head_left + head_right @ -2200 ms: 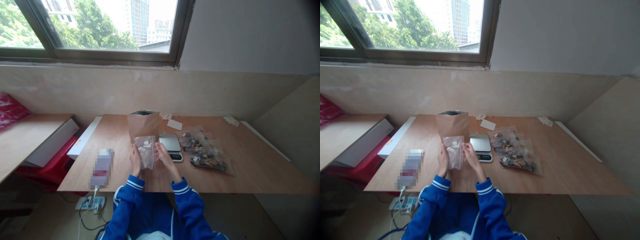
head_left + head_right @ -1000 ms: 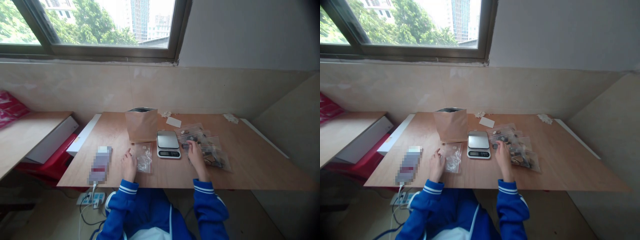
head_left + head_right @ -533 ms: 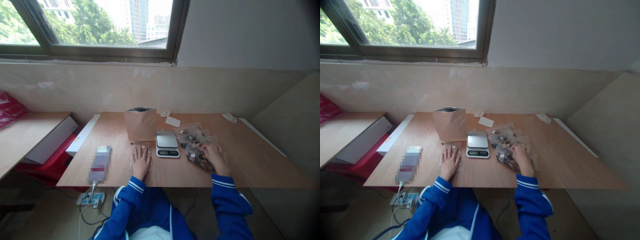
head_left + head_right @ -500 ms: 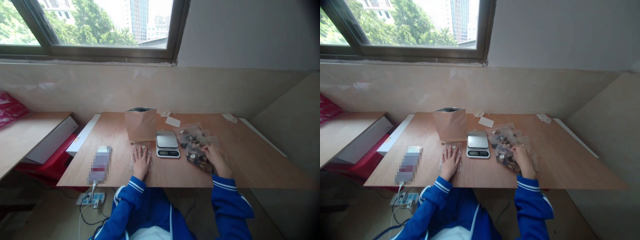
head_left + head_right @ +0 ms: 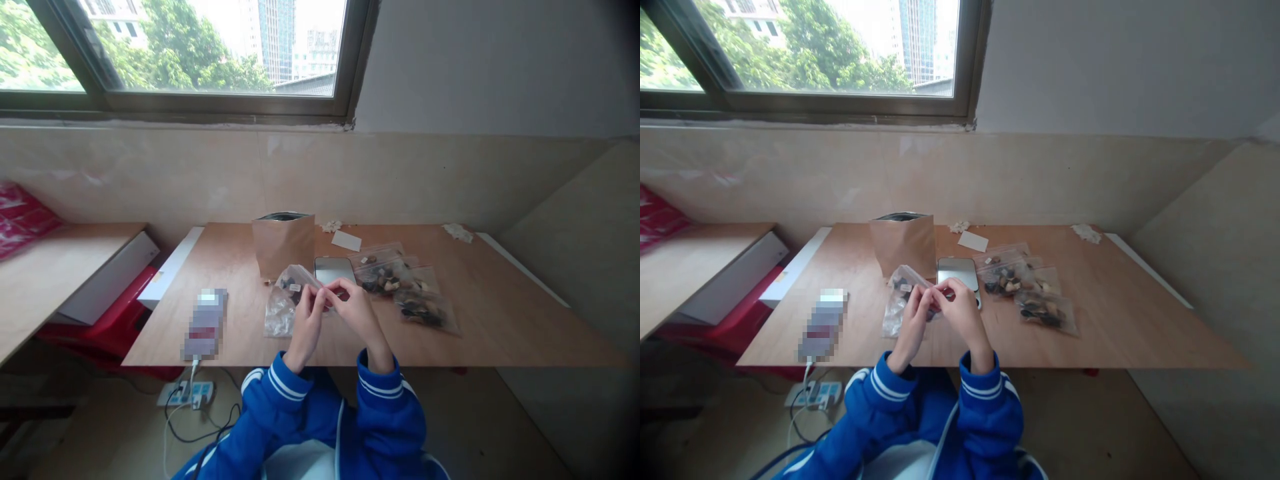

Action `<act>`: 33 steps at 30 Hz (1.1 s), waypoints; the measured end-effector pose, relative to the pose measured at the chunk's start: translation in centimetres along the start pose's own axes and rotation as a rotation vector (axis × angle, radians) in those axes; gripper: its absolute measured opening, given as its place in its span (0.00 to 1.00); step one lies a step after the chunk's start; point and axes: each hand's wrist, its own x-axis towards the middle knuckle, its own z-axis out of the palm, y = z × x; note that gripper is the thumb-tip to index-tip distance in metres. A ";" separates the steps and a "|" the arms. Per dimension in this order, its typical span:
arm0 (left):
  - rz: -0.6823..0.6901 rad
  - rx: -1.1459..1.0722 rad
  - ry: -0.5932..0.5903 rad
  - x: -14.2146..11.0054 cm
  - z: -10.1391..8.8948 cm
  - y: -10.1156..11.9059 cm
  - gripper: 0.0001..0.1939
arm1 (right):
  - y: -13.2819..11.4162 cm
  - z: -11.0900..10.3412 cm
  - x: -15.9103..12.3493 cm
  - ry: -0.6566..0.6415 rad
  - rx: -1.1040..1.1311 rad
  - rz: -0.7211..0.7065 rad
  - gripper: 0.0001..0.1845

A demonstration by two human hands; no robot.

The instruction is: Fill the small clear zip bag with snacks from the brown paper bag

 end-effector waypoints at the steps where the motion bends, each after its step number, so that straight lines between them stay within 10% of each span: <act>1: 0.006 0.006 0.030 0.1 -0.4 -0.2 0.17 | 0.2 0.6 -0.1 -0.017 0.060 -0.009 0.13; 17: -0.056 0.078 0.140 0.7 -3.1 -1.1 0.17 | 1.5 3.3 -0.6 -0.126 0.254 0.011 0.17; 28: 0.033 0.200 -0.023 2.0 -4.0 -1.9 0.18 | 0.8 4.2 0.0 0.079 0.066 0.048 0.11; 33: 0.074 0.293 0.115 2.6 -5.9 -1.5 0.17 | 2.3 2.7 2.0 0.472 -0.104 0.055 0.11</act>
